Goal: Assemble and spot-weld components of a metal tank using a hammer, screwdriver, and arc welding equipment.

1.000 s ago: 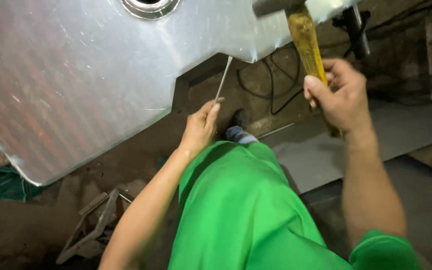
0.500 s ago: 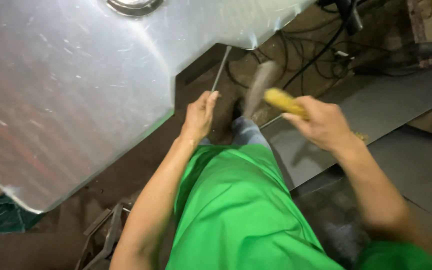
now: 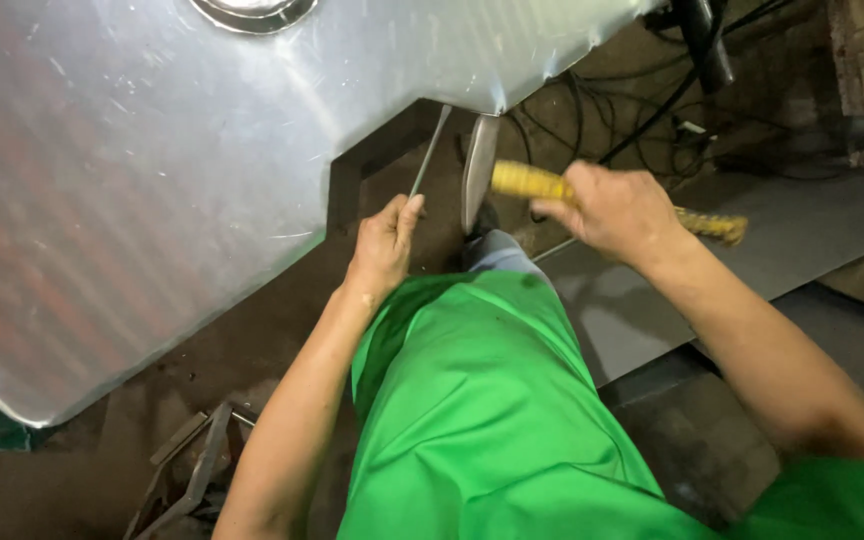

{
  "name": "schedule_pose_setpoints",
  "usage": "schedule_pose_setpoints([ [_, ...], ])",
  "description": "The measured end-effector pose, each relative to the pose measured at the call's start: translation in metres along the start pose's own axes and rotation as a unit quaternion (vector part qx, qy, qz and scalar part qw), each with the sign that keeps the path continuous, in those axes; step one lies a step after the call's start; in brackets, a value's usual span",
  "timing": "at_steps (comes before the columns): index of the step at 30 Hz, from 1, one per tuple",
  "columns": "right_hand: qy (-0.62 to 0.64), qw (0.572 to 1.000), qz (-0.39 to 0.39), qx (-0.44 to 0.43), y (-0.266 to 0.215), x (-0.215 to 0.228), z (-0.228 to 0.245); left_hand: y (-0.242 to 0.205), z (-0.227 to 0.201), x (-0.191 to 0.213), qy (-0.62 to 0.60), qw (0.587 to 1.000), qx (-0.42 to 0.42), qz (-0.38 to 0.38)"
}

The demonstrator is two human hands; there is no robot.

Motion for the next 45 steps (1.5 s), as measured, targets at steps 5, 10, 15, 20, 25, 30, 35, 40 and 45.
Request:
schedule_pose_setpoints([
  [5, 0.015, 0.999, 0.003, -0.034, -0.005, 0.007, 0.019, -0.002, 0.005, 0.001, -0.003, 1.0, 0.009, -0.004],
  [10, 0.01, 0.999, 0.007, 0.052, -0.008, -0.001, 0.023, 0.003, -0.002, 0.001, -0.003, 1.0, -0.006, 0.017],
  [15, 0.013, 0.997, 0.004, -0.072, -0.006, -0.021, 0.016, -0.003, 0.003, 0.002, -0.015, 1.0, -0.008, 0.006],
  [20, 0.009, 0.991, 0.092, -0.1, -0.006, -0.02, 0.024, 0.004, 0.01, -0.003, -0.015, 1.0, 0.0, 0.006],
  [25, 0.032, 0.991, 0.065, -0.112, 0.001, -0.034, 0.024, 0.0, 0.014, -0.003, -0.031, 0.999, 0.009, 0.008],
  [30, 0.09, 0.99, 0.029, -0.106, -0.01, -0.034, 0.034, -0.004, 0.021, -0.005, -0.045, 0.999, -0.012, 0.005],
  [35, 0.08, 0.993, 0.036, -0.076, -0.006, -0.027, 0.033, -0.001, 0.018, -0.005, -0.048, 0.999, -0.02, 0.015],
  [40, 0.074, 0.993, -0.017, -0.094, -0.004, -0.037, 0.032, -0.006, 0.023, -0.005, -0.05, 0.998, -0.019, 0.012],
  [45, 0.052, 0.997, -0.005, -0.048, -0.003, -0.035, 0.02, 0.0, 0.021, -0.007, -0.041, 0.999, 0.0, 0.008],
])
Point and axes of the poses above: each hand's wrist, its own y-axis towards the middle knuckle, its own x-axis out of the back of the hand, z = x × y, the point moved 2 cm from there along y, towards the middle knuckle, and after that the axes turned 9 degrees about -y, right-handed, at the moved point
